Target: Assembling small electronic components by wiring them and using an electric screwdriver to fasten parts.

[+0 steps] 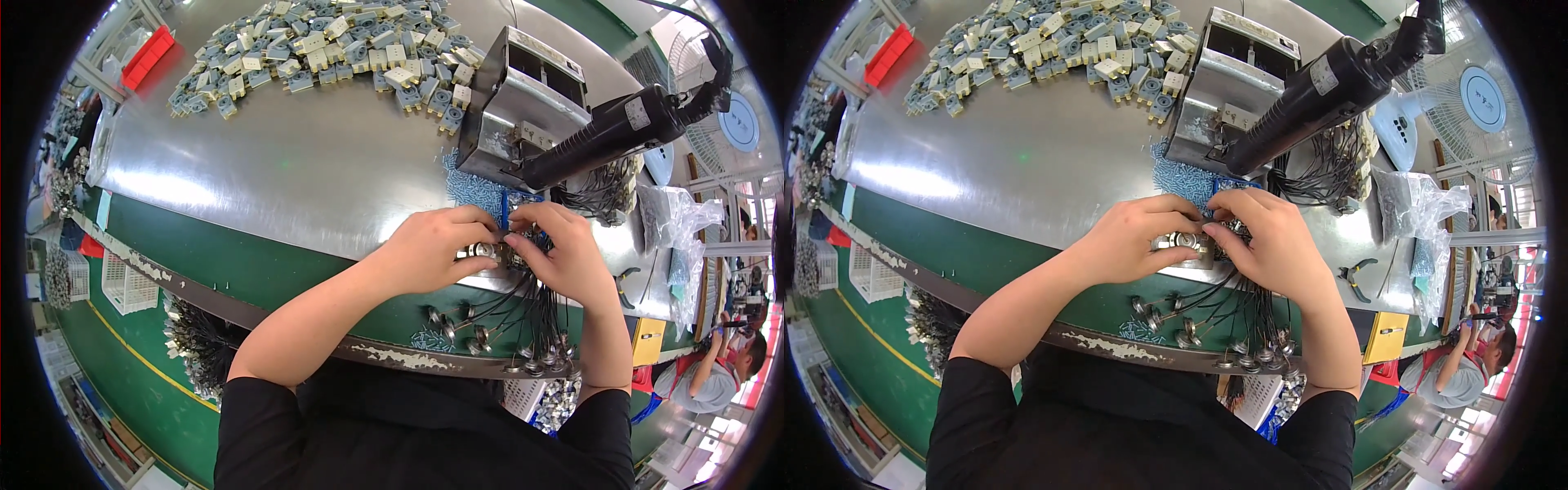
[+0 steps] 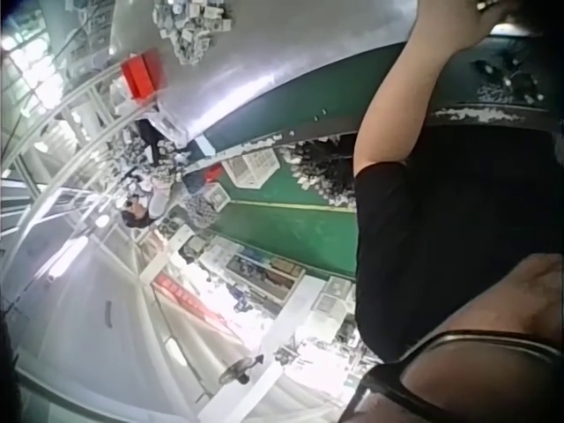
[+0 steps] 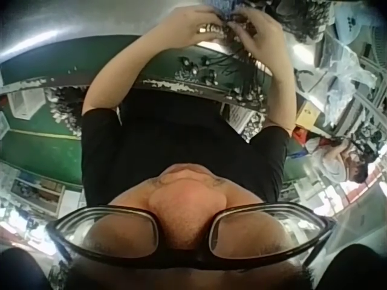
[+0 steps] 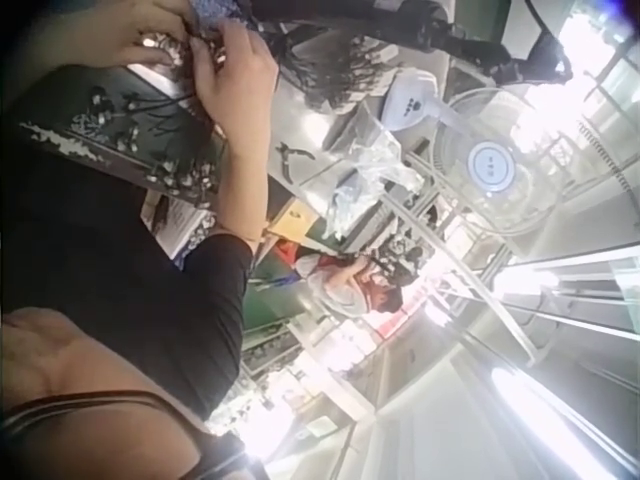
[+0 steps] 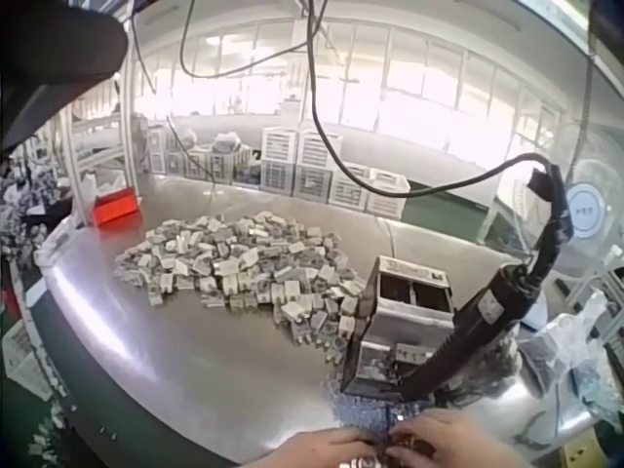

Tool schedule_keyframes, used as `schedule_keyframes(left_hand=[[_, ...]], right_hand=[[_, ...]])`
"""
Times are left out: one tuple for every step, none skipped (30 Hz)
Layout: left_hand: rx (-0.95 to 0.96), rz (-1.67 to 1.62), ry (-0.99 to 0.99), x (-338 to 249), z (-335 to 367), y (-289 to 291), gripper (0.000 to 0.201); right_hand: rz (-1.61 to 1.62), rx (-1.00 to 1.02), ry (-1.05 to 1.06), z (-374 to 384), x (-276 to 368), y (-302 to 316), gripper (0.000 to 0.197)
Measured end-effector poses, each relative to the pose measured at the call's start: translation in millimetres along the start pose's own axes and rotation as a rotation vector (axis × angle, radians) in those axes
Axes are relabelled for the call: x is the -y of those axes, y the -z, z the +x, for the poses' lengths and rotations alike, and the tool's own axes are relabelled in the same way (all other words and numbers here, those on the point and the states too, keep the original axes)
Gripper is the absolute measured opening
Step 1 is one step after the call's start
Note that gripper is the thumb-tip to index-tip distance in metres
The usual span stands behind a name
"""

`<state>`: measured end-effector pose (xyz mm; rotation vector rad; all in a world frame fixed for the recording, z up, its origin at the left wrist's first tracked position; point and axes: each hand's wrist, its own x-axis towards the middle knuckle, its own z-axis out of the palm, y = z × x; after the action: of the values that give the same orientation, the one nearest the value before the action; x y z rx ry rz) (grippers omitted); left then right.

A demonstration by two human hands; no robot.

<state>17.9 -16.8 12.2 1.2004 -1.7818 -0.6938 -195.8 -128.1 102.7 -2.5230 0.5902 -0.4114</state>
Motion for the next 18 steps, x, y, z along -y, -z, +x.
schedule_keyframes(left_hand=[[0.002,0.006,0.005,-0.6,-0.3,0.0,0.030],[0.005,0.005,0.006,-1.0,-0.1,-0.1,0.030],[-0.002,0.007,0.002,-1.1,0.2,-0.1,0.030],[-0.010,0.011,-0.003,-1.2,0.2,0.1,0.030],[-0.009,0.010,-0.001,-1.3,0.0,-0.3,0.030],[-0.016,0.012,-0.006,-1.6,-0.1,-1.0,0.030],[-0.024,0.016,-0.010,-1.3,0.4,-1.1,0.030],[-0.025,0.018,-0.010,-1.3,0.6,-1.1,0.030],[-0.023,0.015,-0.008,-1.4,0.7,-1.2,0.030],[-0.021,0.012,-0.006,-1.5,0.7,-1.3,0.031],[-0.021,0.013,-0.005,-1.1,0.6,-1.1,0.031],[-0.020,0.005,-0.002,-0.5,0.4,-1.0,0.030],[-0.018,-0.005,0.001,-0.4,0.2,-1.2,0.030],[-0.016,-0.006,0.001,-0.6,0.3,-0.8,0.030],[-0.013,-0.007,0.001,-1.5,0.9,0.4,0.030],[-0.010,-0.006,0.001,-2.0,1.1,1.0,0.030],[-0.009,-0.007,0.002,-1.9,0.9,0.7,0.030],[-0.012,-0.010,0.002,-1.8,0.8,0.1,0.030]], right_hand=[[-0.010,0.012,-0.001,-0.5,0.2,-0.3,0.028],[-0.008,0.012,-0.003,-1.3,0.1,-1.4,0.028],[0.008,0.035,-0.013,-2.1,-0.1,-2.9,0.026],[0.024,0.057,-0.022,-2.3,-0.1,-4.2,0.024],[0.025,0.057,-0.022,-2.4,0.1,-5.3,0.024],[0.020,0.087,-0.018,-2.4,0.3,-6.3,0.023],[0.014,0.117,-0.011,-1.5,0.0,-7.2,0.021],[0.015,0.116,-0.009,-1.1,-0.2,-8.1,0.021],[0.005,0.110,-0.004,-1.0,-0.2,-9.0,0.021],[-0.005,0.104,0.001,-0.8,-0.3,-9.5,0.021],[-0.005,0.104,0.002,0.1,-0.3,-9.1,0.021],[-0.002,0.113,-0.004,1.3,-0.1,-8.1,0.021],[0.001,0.123,-0.013,1.5,0.2,-7.3,0.020],[0.002,0.123,-0.015,1.8,-0.2,-6.7,0.020],[0.008,0.122,-0.012,2.1,-0.8,-6.1,0.020],[0.016,0.121,-0.008,2.2,-1.1,-6.0,0.020],[0.017,0.122,-0.009,1.5,-1.2,-6.5,0.020],[0.017,0.122,-0.005,0.5,-1.3,-7.3,0.019]])
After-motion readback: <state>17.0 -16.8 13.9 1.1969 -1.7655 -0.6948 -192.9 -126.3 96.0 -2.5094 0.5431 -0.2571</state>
